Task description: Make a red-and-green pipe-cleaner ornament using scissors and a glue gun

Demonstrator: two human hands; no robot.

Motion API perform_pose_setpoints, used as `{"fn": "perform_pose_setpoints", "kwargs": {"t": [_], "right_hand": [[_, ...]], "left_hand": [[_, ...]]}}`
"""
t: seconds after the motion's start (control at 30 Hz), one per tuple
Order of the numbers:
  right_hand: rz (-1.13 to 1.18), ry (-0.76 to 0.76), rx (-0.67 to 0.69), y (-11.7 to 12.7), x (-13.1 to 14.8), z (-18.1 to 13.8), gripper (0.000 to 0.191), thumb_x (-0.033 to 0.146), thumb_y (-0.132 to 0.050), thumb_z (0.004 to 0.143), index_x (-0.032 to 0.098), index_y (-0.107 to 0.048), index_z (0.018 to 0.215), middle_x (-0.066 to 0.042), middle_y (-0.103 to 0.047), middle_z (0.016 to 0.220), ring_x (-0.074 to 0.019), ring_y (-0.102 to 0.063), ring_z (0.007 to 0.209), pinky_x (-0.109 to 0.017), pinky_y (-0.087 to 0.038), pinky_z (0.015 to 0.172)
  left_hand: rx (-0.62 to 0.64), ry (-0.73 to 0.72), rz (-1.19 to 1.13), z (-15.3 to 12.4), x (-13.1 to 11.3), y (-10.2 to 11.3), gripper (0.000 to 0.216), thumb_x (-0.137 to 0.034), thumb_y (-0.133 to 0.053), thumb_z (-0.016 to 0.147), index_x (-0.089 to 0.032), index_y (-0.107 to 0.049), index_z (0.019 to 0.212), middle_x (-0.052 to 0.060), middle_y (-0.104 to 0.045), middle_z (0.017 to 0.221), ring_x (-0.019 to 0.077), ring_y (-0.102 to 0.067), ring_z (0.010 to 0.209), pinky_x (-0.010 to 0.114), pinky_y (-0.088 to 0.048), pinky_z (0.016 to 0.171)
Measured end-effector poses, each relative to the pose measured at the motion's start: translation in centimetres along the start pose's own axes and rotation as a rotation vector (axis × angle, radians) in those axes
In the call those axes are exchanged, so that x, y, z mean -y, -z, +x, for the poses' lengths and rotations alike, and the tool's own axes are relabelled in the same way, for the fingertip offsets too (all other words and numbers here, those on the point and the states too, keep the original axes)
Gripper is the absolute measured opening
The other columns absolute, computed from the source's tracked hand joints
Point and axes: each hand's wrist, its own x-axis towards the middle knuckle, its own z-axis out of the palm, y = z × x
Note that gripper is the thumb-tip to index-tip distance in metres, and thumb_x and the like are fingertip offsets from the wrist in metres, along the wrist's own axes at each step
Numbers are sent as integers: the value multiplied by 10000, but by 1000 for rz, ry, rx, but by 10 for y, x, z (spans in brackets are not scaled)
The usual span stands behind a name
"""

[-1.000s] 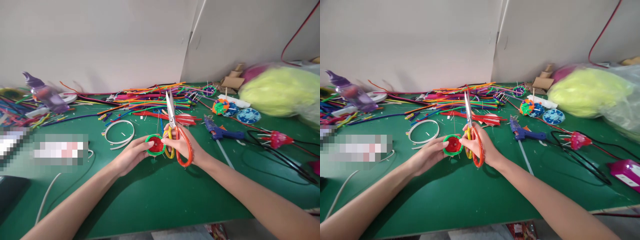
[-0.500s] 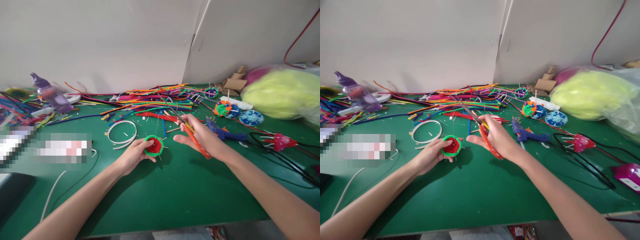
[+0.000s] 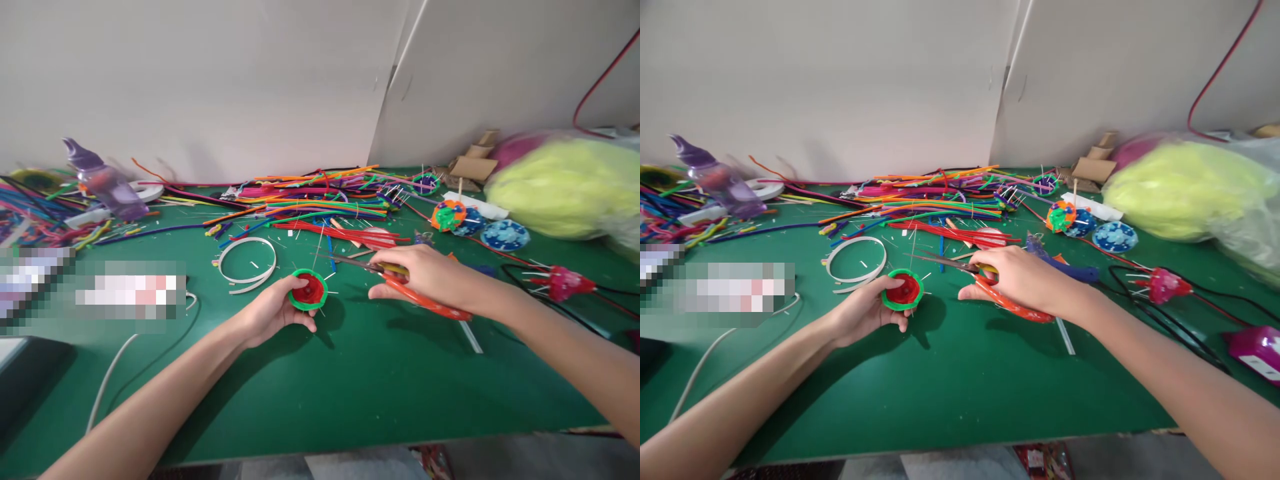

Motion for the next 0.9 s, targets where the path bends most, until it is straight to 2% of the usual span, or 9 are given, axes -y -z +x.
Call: {"fn": "perform_pose_setpoints", "kwargs": {"t": [0.2,0.37,0.47,0.63,0.9], "right_hand": [[23,105,28,-7,11,11,359,547,-619,828,209,-710,907,-70,-701,898,-214,-639,803,-320,-471,714],[-67,94,-19,-14,11,11,420,584,-586,839,198,-720,937,-106,-612,1007,-187,-623,738,-339,-487,720],[-101,98,-7,-17,9,12,429,583,-553,863,198,-708,974,-118,-612,1041,-203,-633,784,-346,-494,732],[-95,136,43,-17,10,15,415,559,-534,885,180,-680,973,-110,-675,966,-248,-640,861,-362,-490,740],[-130,154,43,-14,15,17,322,484,-552,882,183,-657,837,-91,-684,863,-232,-624,786,-338,-452,672]], "left_hand": [[62,57,19,0,1,4,267,-302,-465,874,-122,-623,757,66,-609,655,156,-581,580,290,-533,591],[82,70,18,1,3,6,246,-318,-490,858,-127,-626,785,66,-613,667,155,-573,592,299,-539,621],[90,71,11,2,4,6,240,-310,-483,861,-131,-630,798,63,-607,669,156,-559,610,298,-537,618],[93,70,4,2,5,7,236,-284,-471,865,-130,-633,788,60,-597,672,157,-547,623,296,-532,603],[91,59,-10,3,5,6,205,-251,-483,858,-125,-639,814,68,-610,753,151,-539,636,283,-533,554]]}}
